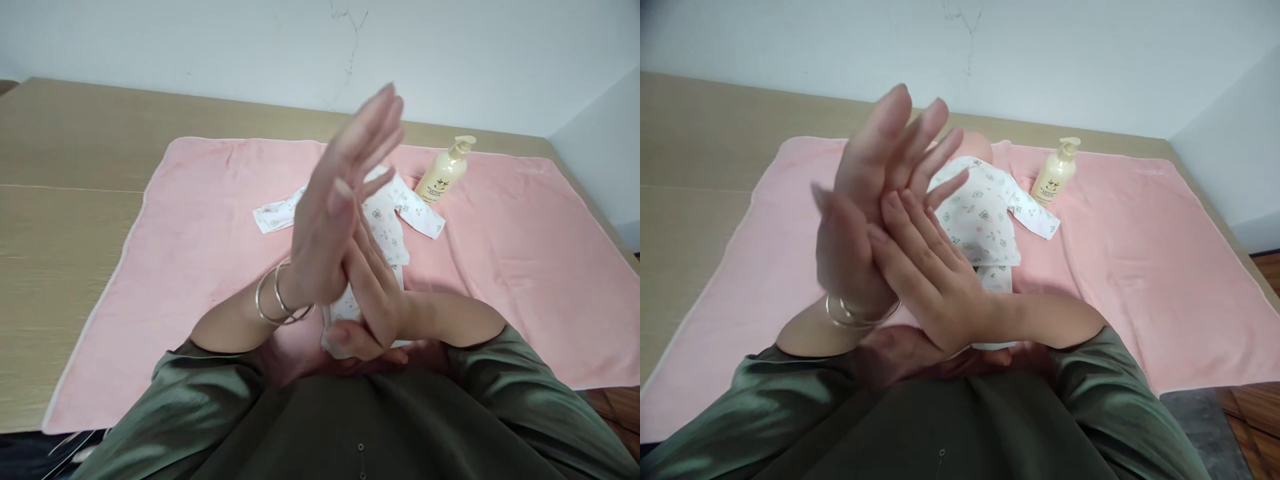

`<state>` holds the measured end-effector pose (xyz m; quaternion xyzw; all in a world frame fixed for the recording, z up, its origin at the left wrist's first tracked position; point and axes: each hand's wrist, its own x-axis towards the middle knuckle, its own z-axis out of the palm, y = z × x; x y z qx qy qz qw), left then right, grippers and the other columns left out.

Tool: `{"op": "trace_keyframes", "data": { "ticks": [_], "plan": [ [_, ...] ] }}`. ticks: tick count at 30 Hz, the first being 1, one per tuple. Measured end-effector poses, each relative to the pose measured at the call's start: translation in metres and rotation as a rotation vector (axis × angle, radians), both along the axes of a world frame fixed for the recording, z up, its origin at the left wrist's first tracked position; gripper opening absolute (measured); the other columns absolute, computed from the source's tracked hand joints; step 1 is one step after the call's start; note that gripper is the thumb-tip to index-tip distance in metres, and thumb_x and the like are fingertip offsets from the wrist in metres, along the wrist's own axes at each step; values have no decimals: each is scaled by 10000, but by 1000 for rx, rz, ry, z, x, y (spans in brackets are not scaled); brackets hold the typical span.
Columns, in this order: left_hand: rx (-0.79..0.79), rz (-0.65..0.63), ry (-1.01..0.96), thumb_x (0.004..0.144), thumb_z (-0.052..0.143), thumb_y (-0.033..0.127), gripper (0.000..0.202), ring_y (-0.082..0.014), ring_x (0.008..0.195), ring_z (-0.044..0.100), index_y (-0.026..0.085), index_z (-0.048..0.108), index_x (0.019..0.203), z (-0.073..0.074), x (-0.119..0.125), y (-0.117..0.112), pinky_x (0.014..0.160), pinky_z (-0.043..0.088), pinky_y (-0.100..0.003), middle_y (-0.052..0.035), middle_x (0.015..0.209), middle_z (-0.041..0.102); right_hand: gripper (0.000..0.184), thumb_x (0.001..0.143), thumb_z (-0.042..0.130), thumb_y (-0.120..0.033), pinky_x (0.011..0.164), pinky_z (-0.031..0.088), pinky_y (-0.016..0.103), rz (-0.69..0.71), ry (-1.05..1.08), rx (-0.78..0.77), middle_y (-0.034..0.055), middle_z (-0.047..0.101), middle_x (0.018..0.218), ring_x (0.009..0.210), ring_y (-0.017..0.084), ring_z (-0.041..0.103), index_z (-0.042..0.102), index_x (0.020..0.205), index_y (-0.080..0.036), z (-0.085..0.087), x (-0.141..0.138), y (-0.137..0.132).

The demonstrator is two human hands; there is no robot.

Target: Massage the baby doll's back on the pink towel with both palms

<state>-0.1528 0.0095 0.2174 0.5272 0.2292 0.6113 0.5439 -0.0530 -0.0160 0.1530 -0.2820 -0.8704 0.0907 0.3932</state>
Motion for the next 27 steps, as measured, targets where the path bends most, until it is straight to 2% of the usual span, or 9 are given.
{"op": "trace_keyframes", "data": {
  "ticks": [2, 4, 6, 8, 10, 15, 20, 23, 27],
  "plan": [
    [-133, 84, 27, 1052, 240, 377, 414, -202, 1540, 269, 377, 601, 1253, -4, -1, 25, 1205, 388, -325, 128, 1486, 522, 795, 944, 444, -372, 1256, 347, 486, 74, 179, 74, 100, 334, 1618, 1533, 264, 252, 59, 1612, -180, 0, 1, 13],
    [-208, 156, 30, 1021, 302, 520, 394, -201, 1574, 135, 413, 555, 1304, -18, -4, 54, 1251, 302, -335, 162, 1516, 479, 613, 983, 359, -286, 1196, 444, 424, 83, 248, 42, 61, 458, 1550, 1454, 209, 418, 234, 1582, -244, -3, 5, 34],
    [-191, 225, 60, 994, 341, 584, 411, -204, 1542, 210, 399, 547, 1297, -40, -6, 84, 1249, 295, -343, 156, 1496, 498, 486, 1000, 325, -274, 1133, 506, 380, -24, 208, -54, 37, 599, 1423, 1335, 183, 556, 455, 1467, -259, -12, 11, 61],
    [-182, 395, 174, 991, 401, 497, 355, -210, 1385, 453, 268, 615, 1156, -66, -4, 110, 1160, 413, -367, 29, 1401, 585, 436, 985, 344, -258, 1119, 512, 393, -179, 182, -85, 52, 672, 1324, 1259, 197, 616, 589, 1342, -221, -27, 15, 89],
    [-199, 493, 296, 940, 477, 279, 186, -207, 1219, 580, 190, 640, 945, -92, 0, 129, 1125, 440, -372, -79, 1236, 662, 445, 922, 372, -175, 1159, 465, 434, -313, 82, -97, 103, 665, 1329, 1289, 238, 593, 646, 1272, -145, -42, 16, 111],
    [-124, 574, 391, 858, 406, 68, 285, -155, 1157, 633, 172, 654, 953, -136, 9, 146, 1110, 461, -303, -78, 1166, 704, 512, 858, 387, -74, 1242, 280, 551, -429, -228, -172, 167, 569, 1436, 1444, 334, 411, 616, 1314, -35, -62, 14, 132],
    [0, 654, 634, 825, 401, 10, 378, -175, 1190, 637, 157, 689, 1021, -153, 7, 152, 1121, 474, -320, -77, 1180, 723, 499, 980, 369, -212, 1262, 191, 566, -433, -333, -319, 113, 415, 1572, 1504, 290, 315, 502, 1452, -121, -55, 37, 156],
    [39, 672, 723, 820, 421, 22, 394, -207, 1228, 617, 134, 695, 1080, -157, 7, 153, 1150, 455, -358, -97, 1220, 714, 571, 1026, 347, -335, 1264, 204, 521, -601, -336, -414, 190, 352, 1591, 1507, 318, 302, 399, 1506, -29, -53, 47, 163],
    [15, 682, 781, 820, 419, 49, 399, -229, 1193, 627, 119, 699, 1095, -159, 6, 152, 1125, 471, -382, -108, 1198, 720, 562, 1012, 319, -260, 1246, 226, 540, -679, -385, -326, 258, 376, 1559, 1492, 363, 314, 404, 1481, 37, -56, 31, 147]
  ]
}}
